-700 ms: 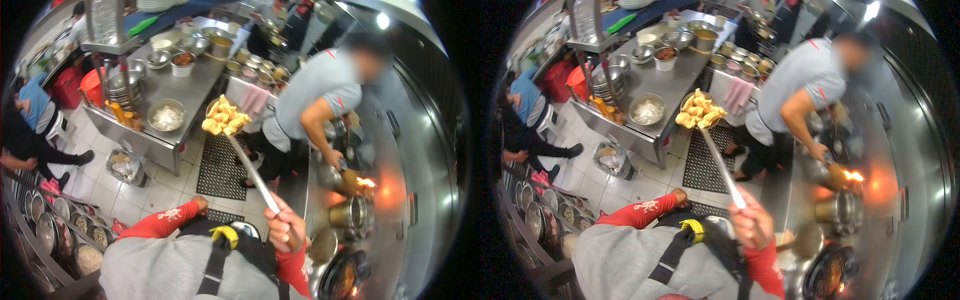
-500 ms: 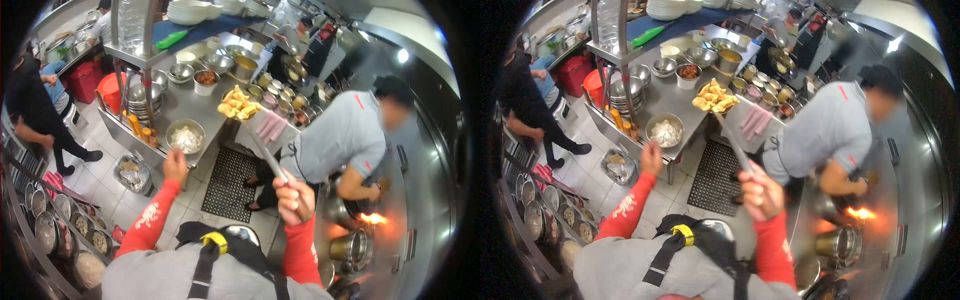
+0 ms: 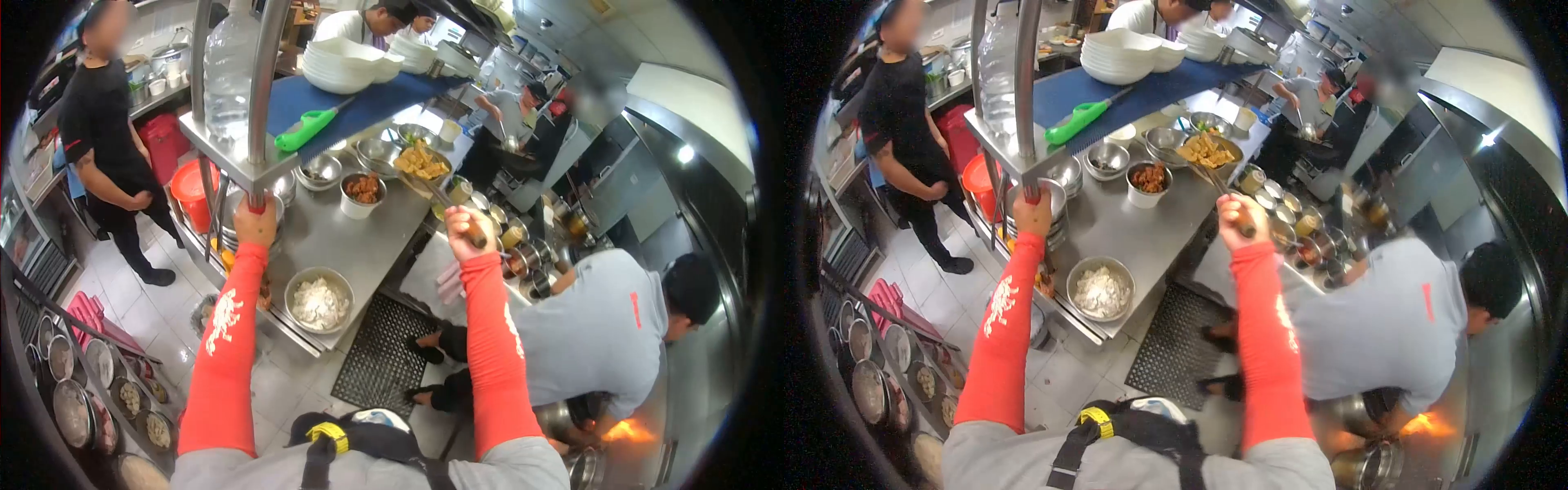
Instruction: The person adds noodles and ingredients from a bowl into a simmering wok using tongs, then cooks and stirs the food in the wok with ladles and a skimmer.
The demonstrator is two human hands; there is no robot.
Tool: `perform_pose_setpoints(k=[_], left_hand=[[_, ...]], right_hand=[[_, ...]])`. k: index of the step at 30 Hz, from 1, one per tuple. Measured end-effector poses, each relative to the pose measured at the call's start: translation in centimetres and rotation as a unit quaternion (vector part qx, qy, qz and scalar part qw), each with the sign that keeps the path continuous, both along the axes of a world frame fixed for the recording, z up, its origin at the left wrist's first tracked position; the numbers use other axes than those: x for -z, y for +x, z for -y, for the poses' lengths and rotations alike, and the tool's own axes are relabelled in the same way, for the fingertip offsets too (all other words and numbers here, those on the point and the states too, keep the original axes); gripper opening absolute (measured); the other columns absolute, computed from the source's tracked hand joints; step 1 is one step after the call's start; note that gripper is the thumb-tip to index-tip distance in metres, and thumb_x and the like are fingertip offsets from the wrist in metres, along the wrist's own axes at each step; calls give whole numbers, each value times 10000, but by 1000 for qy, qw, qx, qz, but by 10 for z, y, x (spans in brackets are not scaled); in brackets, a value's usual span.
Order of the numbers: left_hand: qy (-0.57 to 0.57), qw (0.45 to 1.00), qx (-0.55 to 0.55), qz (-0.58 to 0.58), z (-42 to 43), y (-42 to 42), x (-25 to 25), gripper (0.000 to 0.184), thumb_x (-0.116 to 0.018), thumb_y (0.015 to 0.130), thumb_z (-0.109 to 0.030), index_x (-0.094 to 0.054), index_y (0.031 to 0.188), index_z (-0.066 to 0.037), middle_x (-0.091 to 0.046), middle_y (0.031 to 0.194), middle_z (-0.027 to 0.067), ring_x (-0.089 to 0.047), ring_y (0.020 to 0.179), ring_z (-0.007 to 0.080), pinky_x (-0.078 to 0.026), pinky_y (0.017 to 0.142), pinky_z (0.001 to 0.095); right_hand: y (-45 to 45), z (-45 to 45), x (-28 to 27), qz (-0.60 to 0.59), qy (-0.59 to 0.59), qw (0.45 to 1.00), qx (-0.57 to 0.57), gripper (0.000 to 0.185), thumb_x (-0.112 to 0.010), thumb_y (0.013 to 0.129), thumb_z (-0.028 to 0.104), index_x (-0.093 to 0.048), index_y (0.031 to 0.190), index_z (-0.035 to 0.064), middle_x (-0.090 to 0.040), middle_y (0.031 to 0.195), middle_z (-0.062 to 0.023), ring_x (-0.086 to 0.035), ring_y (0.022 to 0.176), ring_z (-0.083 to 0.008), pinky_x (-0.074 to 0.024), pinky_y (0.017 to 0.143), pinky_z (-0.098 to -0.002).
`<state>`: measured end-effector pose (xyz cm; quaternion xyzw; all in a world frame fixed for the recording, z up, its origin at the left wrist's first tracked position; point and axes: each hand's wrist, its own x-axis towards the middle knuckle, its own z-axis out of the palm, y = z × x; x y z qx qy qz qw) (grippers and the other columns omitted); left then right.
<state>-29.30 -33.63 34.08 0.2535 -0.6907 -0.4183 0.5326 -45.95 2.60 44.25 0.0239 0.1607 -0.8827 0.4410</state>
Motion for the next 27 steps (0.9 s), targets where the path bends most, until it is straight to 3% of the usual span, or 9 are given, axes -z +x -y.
perform_pose_setpoints(k=[4,7,8,13,16,17,19,23,27], left_hand=[[-31,999,-25,-12,2,-5,6,269,-659,821,-258,-608,822,6,-610,689,194,-631,659,343,-474,611,389],[-50,998,-35,-18,5,-7,15,251,-663,826,-238,-604,812,6,-606,679,189,-625,626,326,-471,592,374],[-59,997,-39,-15,8,-9,17,242,-664,828,-230,-604,810,4,-607,679,187,-624,617,321,-470,587,369],[-44,998,-29,-19,6,-10,19,224,-641,866,-217,-644,818,2,-640,689,112,-606,626,205,-466,610,337],[-42,999,-18,-11,6,-8,18,190,-640,858,-191,-642,843,-2,-641,702,127,-619,637,236,-471,613,343],[-54,998,-23,-11,6,-8,18,164,-645,848,-170,-641,867,-8,-640,715,149,-630,646,271,-475,614,352],[-61,997,-36,-9,1,-6,11,151,-648,838,-149,-642,896,-10,-645,736,169,-643,669,308,-481,631,358],[-45,998,-43,-6,-2,-5,6,156,-647,834,-148,-643,891,-3,-655,753,164,-651,685,293,-483,638,351],[-43,998,-46,-19,4,-10,17,153,-645,833,-150,-631,846,1,-654,741,157,-648,672,262,-479,630,343]], right_hand=[[-70,47,24,-66,75,994,42,125,-563,849,43,-489,935,-11,-559,741,-60,-550,589,-110,-447,499,-214],[-110,87,55,-181,230,947,133,161,-586,796,-11,-516,913,74,-579,715,-71,-546,540,-123,-440,432,-255],[-115,99,65,-270,296,902,160,164,-556,808,6,-508,958,50,-566,708,-77,-551,567,-134,-436,457,-235],[-142,129,114,-442,564,687,120,398,-538,781,-29,-467,1167,37,-564,664,-89,-533,466,-181,-426,388,-305],[-146,126,165,-593,598,447,301,582,-524,774,5,-434,1347,48,-546,661,-74,-560,510,-178,-438,413,-301],[-146,121,176,-522,564,566,297,580,-526,782,-2,-413,1347,57,-554,677,-79,-548,508,-169,-431,411,-293],[-92,116,135,-349,467,765,275,578,-531,797,-16,-371,1346,75,-569,709,-89,-524,505,-153,-417,408,-275],[-24,56,124,-220,223,917,248,588,-514,849,0,-317,1394,103,-570,856,-91,-507,575,-125,-405,418,-251],[86,-21,128,-132,65,974,174,562,-495,886,11,-305,1402,128,-562,917,-112,-496,583,-104,-410,408,-215]])
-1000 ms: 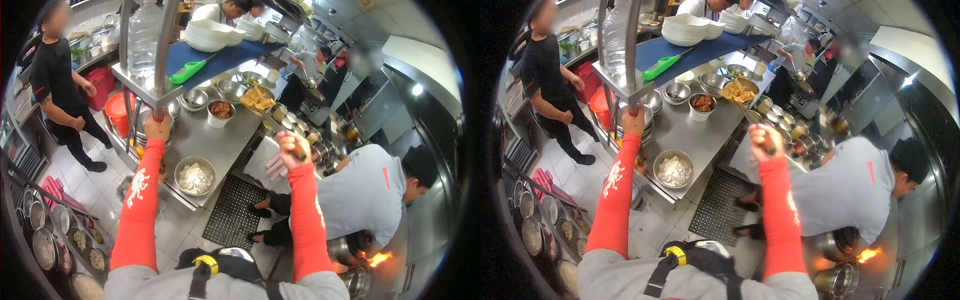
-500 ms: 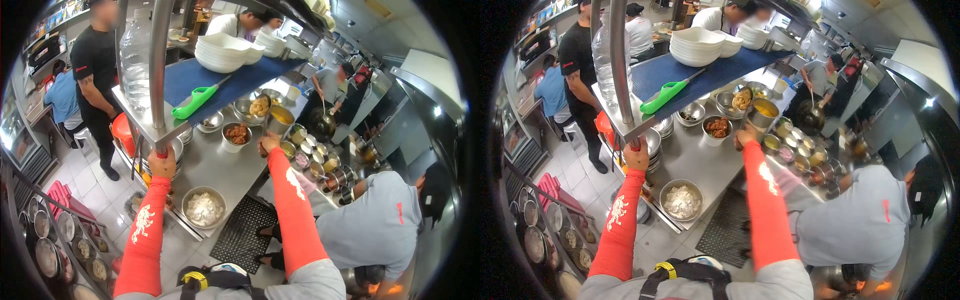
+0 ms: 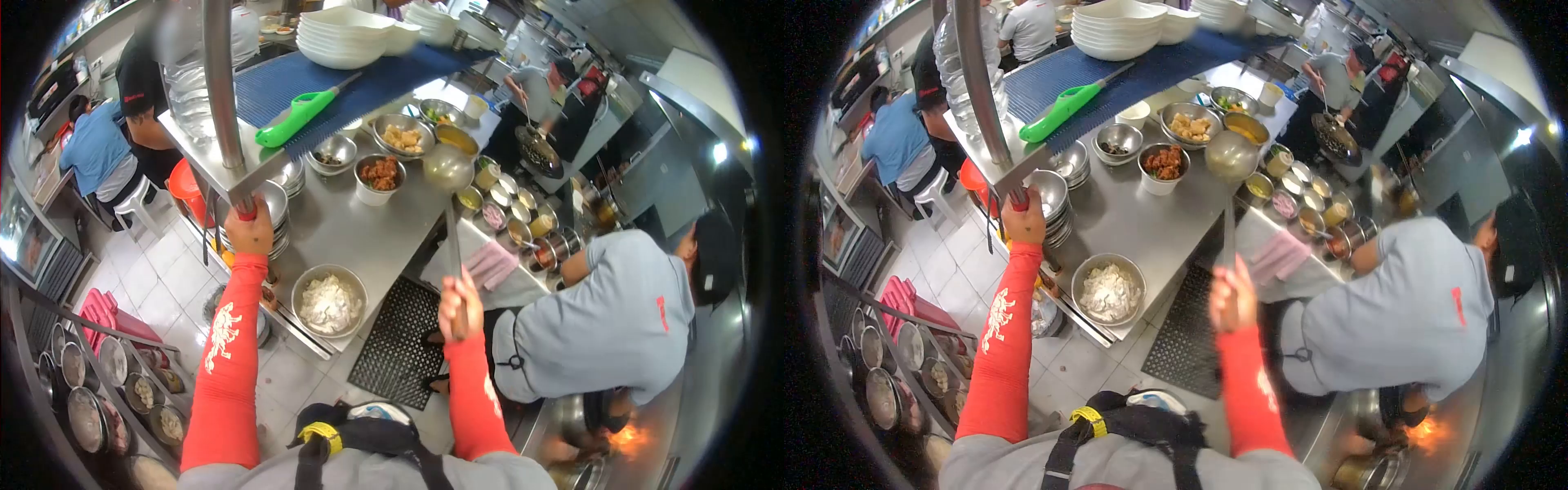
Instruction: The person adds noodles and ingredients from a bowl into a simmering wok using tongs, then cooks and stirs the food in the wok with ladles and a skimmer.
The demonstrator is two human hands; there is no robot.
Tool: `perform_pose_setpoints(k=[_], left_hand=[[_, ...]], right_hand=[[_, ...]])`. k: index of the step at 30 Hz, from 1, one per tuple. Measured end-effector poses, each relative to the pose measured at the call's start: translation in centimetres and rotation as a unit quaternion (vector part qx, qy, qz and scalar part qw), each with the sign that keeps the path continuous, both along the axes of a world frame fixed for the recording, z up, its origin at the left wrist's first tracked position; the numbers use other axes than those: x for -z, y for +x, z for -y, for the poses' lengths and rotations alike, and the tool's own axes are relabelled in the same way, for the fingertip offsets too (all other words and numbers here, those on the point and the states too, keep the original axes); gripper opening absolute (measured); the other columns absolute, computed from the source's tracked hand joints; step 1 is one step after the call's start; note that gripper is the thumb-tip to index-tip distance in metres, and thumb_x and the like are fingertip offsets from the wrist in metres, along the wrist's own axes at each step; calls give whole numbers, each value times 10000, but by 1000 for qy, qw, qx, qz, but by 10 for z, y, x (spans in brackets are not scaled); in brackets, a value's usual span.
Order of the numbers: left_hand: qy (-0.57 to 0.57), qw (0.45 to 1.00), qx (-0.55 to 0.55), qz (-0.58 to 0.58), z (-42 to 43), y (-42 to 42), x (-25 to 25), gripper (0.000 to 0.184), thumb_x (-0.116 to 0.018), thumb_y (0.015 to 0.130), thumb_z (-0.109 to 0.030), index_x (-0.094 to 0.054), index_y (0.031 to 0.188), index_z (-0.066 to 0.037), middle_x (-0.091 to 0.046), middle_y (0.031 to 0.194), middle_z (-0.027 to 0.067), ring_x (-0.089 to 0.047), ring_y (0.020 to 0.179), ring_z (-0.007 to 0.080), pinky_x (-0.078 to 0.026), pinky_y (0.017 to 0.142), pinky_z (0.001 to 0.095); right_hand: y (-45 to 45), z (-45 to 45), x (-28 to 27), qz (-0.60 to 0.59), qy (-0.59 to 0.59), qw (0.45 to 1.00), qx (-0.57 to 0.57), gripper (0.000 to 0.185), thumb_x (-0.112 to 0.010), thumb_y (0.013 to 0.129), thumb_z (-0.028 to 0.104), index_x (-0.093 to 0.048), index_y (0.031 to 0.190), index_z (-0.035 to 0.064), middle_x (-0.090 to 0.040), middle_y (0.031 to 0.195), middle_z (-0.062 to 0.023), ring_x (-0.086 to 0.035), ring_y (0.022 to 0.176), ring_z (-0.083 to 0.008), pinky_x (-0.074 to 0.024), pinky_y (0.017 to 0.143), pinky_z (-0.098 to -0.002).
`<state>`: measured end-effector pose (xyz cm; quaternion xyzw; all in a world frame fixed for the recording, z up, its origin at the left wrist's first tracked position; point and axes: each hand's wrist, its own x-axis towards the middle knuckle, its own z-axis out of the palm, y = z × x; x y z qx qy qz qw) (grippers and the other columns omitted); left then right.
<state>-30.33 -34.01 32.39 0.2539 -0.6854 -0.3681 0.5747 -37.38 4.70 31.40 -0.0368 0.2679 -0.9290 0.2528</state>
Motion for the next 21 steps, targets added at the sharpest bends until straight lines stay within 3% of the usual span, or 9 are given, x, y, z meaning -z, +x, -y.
perform_pose_setpoints(k=[4,6,9,12,16,21], left_hand=[[-23,1000,-13,13,-4,4,-8,188,-659,828,-170,-610,805,10,-635,702,139,-613,622,229,-472,608,338],[-35,999,4,-4,7,0,4,240,-644,838,-225,-611,832,12,-638,759,155,-603,657,248,-471,646,375],[-66,997,19,-21,15,-4,15,308,-656,841,-261,-599,865,40,-634,790,164,-584,686,240,-475,681,395],[-75,986,-65,130,31,-7,20,290,-630,860,-250,-602,912,34,-630,807,136,-579,711,234,-480,681,382],[-157,978,-77,110,46,-12,33,303,-647,820,-248,-605,924,33,-630,837,163,-583,810,266,-473,728,417],[-21,990,-105,93,-45,-7,35,330,-669,771,-245,-609,938,33,-631,876,197,-587,932,305,-465,787,461]], right_hand=[[120,-65,-6,82,6,996,-24,577,-499,883,8,-302,1407,148,-555,945,-148,-501,558,-98,-432,384,-219],[172,-95,-10,121,39,992,-25,638,-521,853,-18,-283,1420,148,-562,929,-158,-512,546,-96,-442,384,-222],[250,-145,0,152,56,987,-25,608,-480,841,-53,-320,1410,92,-538,930,-162,-495,563,-120,-451,427,-236],[323,-184,-5,182,121,975,-46,652,-522,833,-26,-287,1430,91,-531,899,-126,-483,552,-104,-403,410,-216],[423,-234,-10,176,194,964,-35,701,-575,847,19,-237,1458,79,-516,867,-58,-473,540,-56,-361,385,-191],[567,-262,-8,130,168,975,66,709,-589,843,5,-249,1461,76,-524,770,-21,-484,523,-39,-369,385,-181]])
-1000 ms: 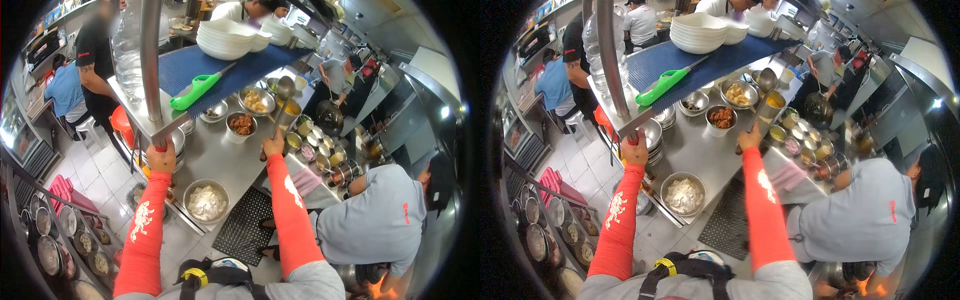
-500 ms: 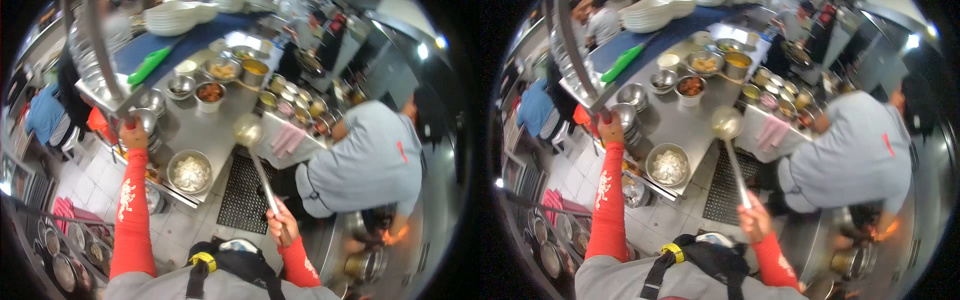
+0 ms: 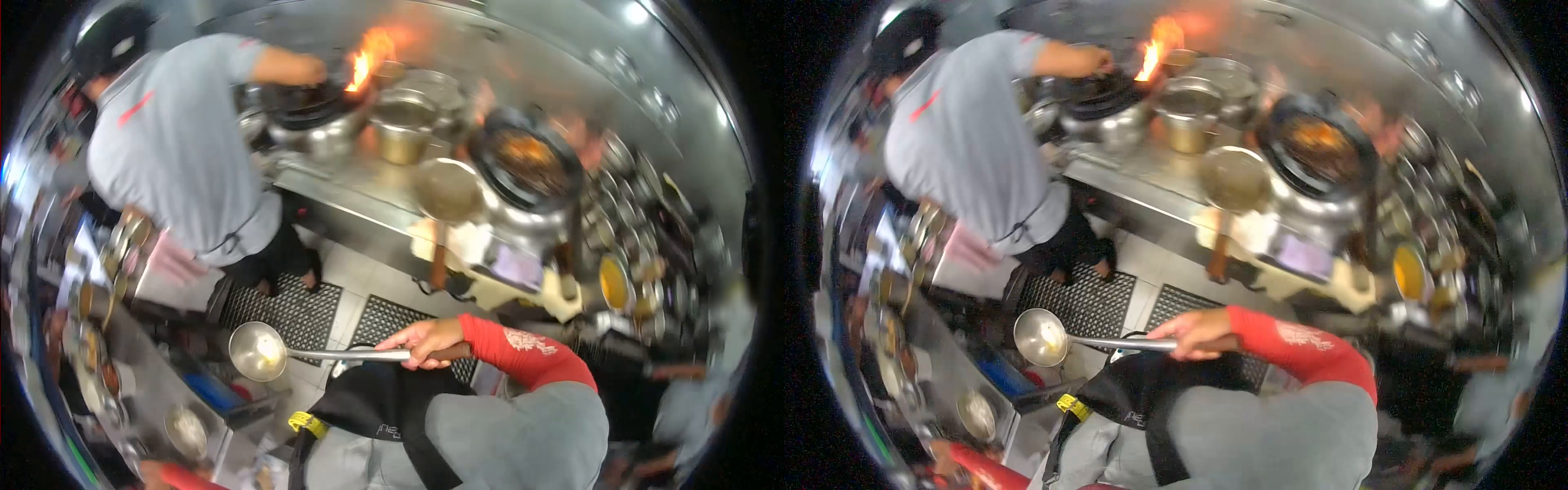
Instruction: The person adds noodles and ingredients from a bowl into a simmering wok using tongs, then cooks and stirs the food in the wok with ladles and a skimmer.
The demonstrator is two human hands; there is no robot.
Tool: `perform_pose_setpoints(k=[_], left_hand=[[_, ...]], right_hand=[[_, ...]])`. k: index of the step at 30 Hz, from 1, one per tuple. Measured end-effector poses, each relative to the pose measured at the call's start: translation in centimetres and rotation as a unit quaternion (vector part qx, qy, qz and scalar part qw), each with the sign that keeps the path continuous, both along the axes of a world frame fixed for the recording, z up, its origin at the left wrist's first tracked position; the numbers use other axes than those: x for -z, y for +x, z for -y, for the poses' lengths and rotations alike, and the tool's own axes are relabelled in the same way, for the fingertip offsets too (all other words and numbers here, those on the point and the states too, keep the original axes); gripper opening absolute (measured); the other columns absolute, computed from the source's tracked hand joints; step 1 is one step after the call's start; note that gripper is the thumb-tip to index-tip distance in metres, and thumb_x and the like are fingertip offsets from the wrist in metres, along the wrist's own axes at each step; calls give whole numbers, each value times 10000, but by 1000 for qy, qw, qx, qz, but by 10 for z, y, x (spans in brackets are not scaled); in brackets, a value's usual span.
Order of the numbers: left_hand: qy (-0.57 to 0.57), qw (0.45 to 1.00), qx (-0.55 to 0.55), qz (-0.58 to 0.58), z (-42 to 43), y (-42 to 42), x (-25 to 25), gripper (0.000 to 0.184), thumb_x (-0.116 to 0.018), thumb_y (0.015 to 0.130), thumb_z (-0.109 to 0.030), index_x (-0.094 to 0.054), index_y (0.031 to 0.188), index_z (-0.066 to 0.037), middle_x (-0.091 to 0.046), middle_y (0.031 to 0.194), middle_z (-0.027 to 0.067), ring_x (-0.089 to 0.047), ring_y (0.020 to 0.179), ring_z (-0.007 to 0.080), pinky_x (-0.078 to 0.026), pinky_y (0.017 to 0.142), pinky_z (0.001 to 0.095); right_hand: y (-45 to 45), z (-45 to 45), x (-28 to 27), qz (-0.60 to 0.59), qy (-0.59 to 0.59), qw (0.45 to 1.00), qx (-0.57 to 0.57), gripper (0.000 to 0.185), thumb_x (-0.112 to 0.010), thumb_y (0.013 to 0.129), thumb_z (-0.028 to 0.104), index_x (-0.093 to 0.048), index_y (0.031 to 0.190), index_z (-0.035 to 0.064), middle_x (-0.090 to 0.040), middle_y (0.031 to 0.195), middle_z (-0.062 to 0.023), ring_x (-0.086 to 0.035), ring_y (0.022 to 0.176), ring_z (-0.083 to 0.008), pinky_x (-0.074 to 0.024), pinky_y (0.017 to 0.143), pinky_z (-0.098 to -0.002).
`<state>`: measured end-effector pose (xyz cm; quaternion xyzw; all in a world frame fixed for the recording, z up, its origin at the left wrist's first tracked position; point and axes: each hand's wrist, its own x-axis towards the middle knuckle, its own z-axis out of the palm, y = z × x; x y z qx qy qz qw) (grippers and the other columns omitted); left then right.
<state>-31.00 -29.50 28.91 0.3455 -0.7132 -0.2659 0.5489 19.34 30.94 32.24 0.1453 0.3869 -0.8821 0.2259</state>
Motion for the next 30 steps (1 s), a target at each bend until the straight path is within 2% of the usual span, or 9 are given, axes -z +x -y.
perform_pose_setpoints(k=[2,4,6,7,11,16,22,26,30], left_hand=[[51,995,81,31,-84,12,17,343,-677,751,-244,-611,943,33,-631,891,210,-588,982,321,-462,810,479],[-142,960,236,-54,-171,23,76,545,-692,758,-300,-498,1112,66,-547,1100,263,-539,1037,387,-453,871,464],[-138,880,452,-43,-307,97,72,456,-649,805,-116,-466,1170,87,-570,1089,226,-587,950,345,-478,867,421],[-47,766,642,-5,-343,108,102,403,-574,869,-111,-436,1208,57,-529,1115,208,-556,991,310,-445,918,409],[184,419,865,207,-508,255,119,330,-561,917,-153,-524,1199,13,-631,1035,113,-626,883,172,-503,713,248],[289,205,836,420,-629,376,120,399,-549,916,-331,-528,1210,-63,-652,1030,112,-643,842,206,-513,713,323],[389,-37,701,597,-699,425,97,339,-507,919,-223,-479,1194,-27,-612,1071,170,-614,726,172,-504,543,262],[415,-134,731,525,-693,408,123,307,-555,849,-100,-482,1123,18,-617,866,113,-452,487,72,-379,406,205],[373,-79,799,466,-637,406,81,538,-529,810,-67,-372,1323,-30,-594,963,173,-468,450,122,-395,363,243]], right_hand=[[57,-4,-7,-25,15,999,45,716,-589,838,-3,-249,1463,72,-529,772,-26,-479,517,-36,-367,385,-182],[114,3,-25,-35,-9,990,133,740,-602,818,9,-243,1464,61,-535,831,-51,-469,496,-37,-365,384,-181],[160,7,-48,-50,-1,977,205,780,-624,797,40,-231,1469,76,-534,882,-45,-472,495,-27,-375,380,-168],[187,9,-53,-49,1,969,241,803,-648,791,73,-224,1473,86,-532,885,-57,-459,503,-33,-363,394,-162],[278,25,-67,-91,67,882,457,763,-643,786,50,-274,1454,68,-562,902,-122,-454,489,-55,-352,388,-173],[352,42,-65,-87,178,712,674,748,-620,756,0,-314,1435,72,-587,878,-123,-475,459,-78,-393,369,-200],[393,31,-11,70,318,567,756,701,-548,801,-41,-290,1442,77,-573,823,-71,-497,498,-88,-414,403,-213],[410,20,52,157,405,524,733,709,-554,805,-33,-310,1452,125,-568,739,-21,-505,500,-85,-421,443,-242],[412,17,92,217,397,520,725,705,-538,802,-47,-279,1451,44,-547,671,-15,-494,459,-87,-391,413,-237]])
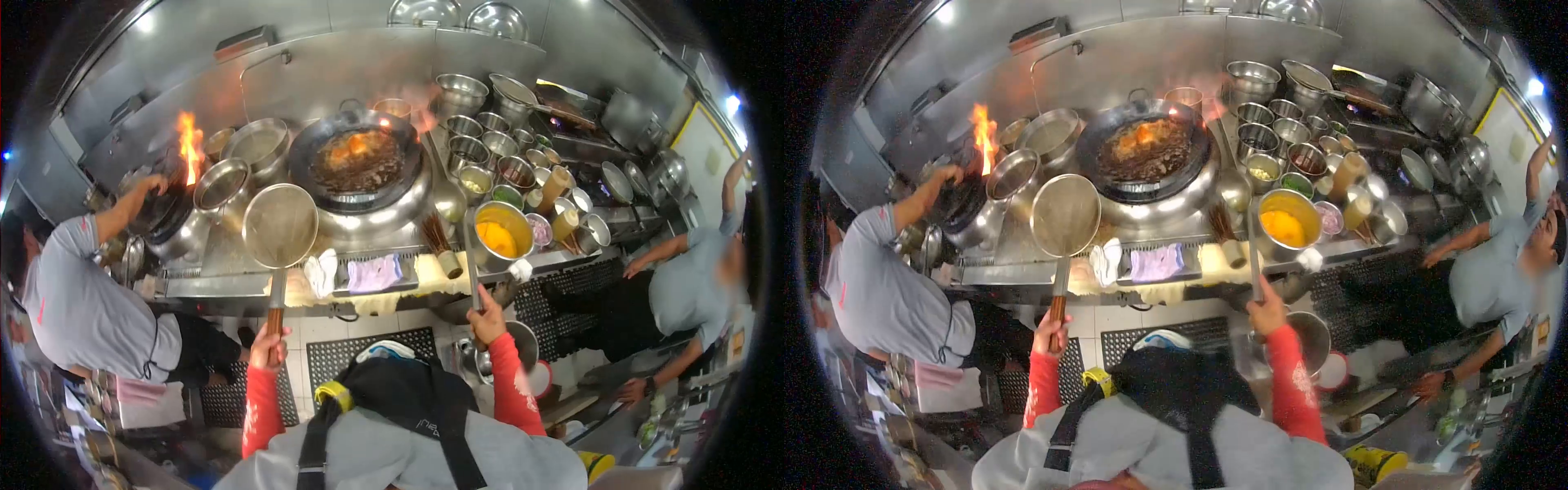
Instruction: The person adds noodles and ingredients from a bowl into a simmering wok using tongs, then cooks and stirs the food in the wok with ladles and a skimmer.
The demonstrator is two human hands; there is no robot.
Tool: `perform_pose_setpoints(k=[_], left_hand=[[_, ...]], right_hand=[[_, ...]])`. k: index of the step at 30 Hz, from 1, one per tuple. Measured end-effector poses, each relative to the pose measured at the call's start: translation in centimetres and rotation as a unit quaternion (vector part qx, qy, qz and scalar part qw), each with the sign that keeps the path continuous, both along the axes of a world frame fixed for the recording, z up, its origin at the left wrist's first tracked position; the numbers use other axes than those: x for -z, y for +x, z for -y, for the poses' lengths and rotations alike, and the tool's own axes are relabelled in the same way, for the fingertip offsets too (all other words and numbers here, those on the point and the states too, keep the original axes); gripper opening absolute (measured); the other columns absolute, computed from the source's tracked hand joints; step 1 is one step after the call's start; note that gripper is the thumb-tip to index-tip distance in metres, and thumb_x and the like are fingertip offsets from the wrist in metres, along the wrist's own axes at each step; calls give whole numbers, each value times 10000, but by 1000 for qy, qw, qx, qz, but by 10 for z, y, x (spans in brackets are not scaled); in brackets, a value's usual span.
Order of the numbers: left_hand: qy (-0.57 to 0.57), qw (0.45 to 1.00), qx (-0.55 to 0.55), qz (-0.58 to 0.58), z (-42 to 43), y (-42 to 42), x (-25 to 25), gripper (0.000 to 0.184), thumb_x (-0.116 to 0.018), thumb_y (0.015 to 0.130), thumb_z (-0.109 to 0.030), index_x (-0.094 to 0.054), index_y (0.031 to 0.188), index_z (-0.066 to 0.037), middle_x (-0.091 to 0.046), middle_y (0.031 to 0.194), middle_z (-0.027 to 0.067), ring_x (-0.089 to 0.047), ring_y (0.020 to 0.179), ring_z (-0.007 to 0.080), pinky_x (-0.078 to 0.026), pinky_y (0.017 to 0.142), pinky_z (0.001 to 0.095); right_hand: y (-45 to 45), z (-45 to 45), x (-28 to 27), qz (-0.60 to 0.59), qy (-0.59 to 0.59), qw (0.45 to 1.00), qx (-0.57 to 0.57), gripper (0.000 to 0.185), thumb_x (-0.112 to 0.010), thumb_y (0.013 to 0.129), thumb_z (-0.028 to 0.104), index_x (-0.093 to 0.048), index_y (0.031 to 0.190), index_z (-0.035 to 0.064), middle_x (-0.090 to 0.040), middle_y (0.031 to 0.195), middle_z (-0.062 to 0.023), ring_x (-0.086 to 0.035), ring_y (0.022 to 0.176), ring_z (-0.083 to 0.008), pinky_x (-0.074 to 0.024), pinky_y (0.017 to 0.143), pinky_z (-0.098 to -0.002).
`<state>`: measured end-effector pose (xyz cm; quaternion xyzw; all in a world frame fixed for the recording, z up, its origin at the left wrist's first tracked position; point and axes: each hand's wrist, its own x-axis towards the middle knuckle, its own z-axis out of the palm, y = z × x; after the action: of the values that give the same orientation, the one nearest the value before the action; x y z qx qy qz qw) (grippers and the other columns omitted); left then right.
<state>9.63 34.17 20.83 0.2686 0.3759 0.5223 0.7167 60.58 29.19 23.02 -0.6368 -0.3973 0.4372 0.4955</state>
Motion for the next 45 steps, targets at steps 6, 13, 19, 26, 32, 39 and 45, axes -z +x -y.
perform_pose_setpoints(k=[6,13,19,26,32,39,45], left_hand=[[101,965,1,-241,-37,15,-104,694,-587,754,-55,-343,1403,-44,-594,903,106,-508,494,116,-427,399,227],[320,553,-60,-767,-220,106,-162,618,-580,789,-74,-406,1380,-123,-598,1034,213,-604,963,412,-492,806,439],[281,447,-26,-849,-306,191,-178,510,-603,793,-129,-451,1281,-125,-577,1065,199,-640,914,367,-531,763,447],[294,407,14,-865,-320,211,-170,400,-571,829,-147,-499,1222,-122,-599,1037,186,-649,904,356,-536,756,432],[294,402,70,-864,-294,204,-185,427,-616,792,-151,-504,1202,-109,-604,1079,198,-641,935,368,-533,773,433],[295,390,92,-868,-281,187,-180,561,-632,724,-119,-498,1268,-153,-642,1006,194,-645,924,349,-528,775,448],[290,382,108,-871,-261,183,-182,586,-636,724,-130,-477,1288,-158,-629,1034,190,-638,944,350,-526,789,448]], right_hand=[[20,-3,86,302,65,951,-15,713,-609,779,65,-329,1434,98,-585,675,-129,-577,570,-243,-466,556,-345],[23,3,109,455,-42,890,-9,654,-671,771,196,-420,1366,94,-583,936,-231,-570,890,-422,-467,783,-457],[37,44,110,318,14,935,158,476,-670,792,198,-556,1199,-19,-582,1057,-257,-595,943,-384,-475,831,-408],[51,127,148,230,-44,942,239,315,-620,791,144,-639,1053,-30,-666,982,-205,-653,908,-303,-498,812,-369],[65,176,236,266,-132,926,233,227,-646,758,151,-695,923,3,-682,864,-201,-670,811,-293,-505,767,-368],[82,185,305,272,-163,937,145,201,-665,752,187,-717,856,23,-689,800,-177,-671,756,-256,-511,716,-369],[86,180,332,272,-214,928,135,212,-661,754,192,-700,855,9,-691,797,-169,-665,734,-244,-508,680,-373]])
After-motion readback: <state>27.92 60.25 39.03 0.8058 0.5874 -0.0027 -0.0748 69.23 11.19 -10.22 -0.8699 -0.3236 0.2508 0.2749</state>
